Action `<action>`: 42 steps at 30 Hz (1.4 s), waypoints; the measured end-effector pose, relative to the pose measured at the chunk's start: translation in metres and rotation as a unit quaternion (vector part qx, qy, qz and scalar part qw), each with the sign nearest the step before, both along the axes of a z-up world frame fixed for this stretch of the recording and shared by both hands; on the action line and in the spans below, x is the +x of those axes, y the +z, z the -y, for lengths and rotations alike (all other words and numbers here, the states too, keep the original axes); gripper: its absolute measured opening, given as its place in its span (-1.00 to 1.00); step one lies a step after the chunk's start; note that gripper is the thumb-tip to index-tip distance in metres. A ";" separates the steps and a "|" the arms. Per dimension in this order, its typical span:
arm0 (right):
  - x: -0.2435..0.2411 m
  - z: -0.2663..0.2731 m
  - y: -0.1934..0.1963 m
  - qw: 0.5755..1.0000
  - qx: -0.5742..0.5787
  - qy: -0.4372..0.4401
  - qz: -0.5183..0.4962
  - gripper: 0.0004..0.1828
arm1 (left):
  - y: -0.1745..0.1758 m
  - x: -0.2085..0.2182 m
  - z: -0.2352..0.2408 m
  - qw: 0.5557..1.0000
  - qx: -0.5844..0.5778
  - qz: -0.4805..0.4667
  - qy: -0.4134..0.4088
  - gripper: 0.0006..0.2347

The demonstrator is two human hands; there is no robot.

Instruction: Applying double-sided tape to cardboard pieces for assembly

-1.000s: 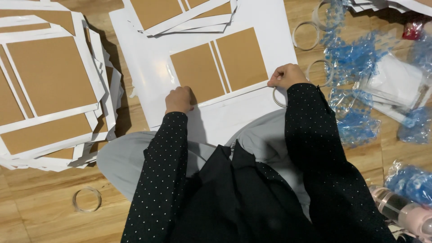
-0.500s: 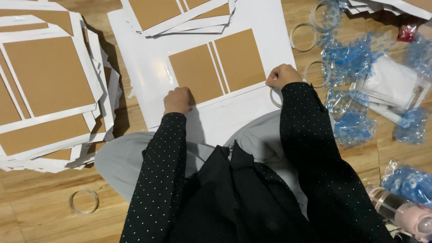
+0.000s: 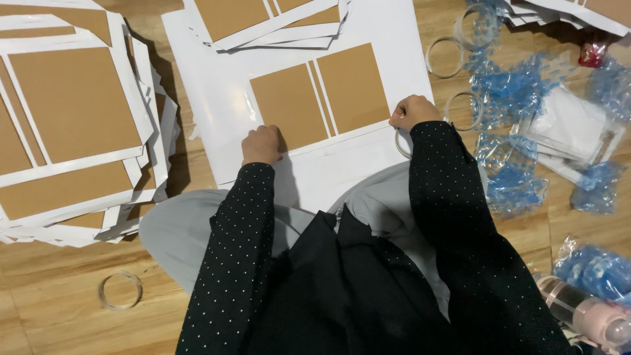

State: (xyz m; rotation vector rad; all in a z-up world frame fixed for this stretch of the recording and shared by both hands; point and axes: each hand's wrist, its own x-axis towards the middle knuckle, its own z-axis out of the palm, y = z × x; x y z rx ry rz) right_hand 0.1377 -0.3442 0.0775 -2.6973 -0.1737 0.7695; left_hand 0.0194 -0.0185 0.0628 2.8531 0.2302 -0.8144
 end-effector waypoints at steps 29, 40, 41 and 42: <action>-0.010 -0.012 -0.010 0.989 -0.133 0.010 0.056 -0.86 | 0.053 -0.073 0.088 0.995 0.094 -0.017 -0.024 -0.41; -0.008 -0.005 -0.012 0.996 -0.076 0.007 0.041 -0.87 | 0.058 -0.034 0.142 0.983 0.011 0.181 -0.016 -0.45; -0.008 -0.002 -0.013 0.996 -0.081 0.011 0.031 -0.87 | 0.047 -0.026 0.156 0.974 0.016 0.210 -0.085 -0.53; -0.007 0.000 -0.015 0.996 -0.086 0.015 0.020 -0.86 | 0.037 -0.017 0.170 0.959 0.021 0.239 -0.154 -0.61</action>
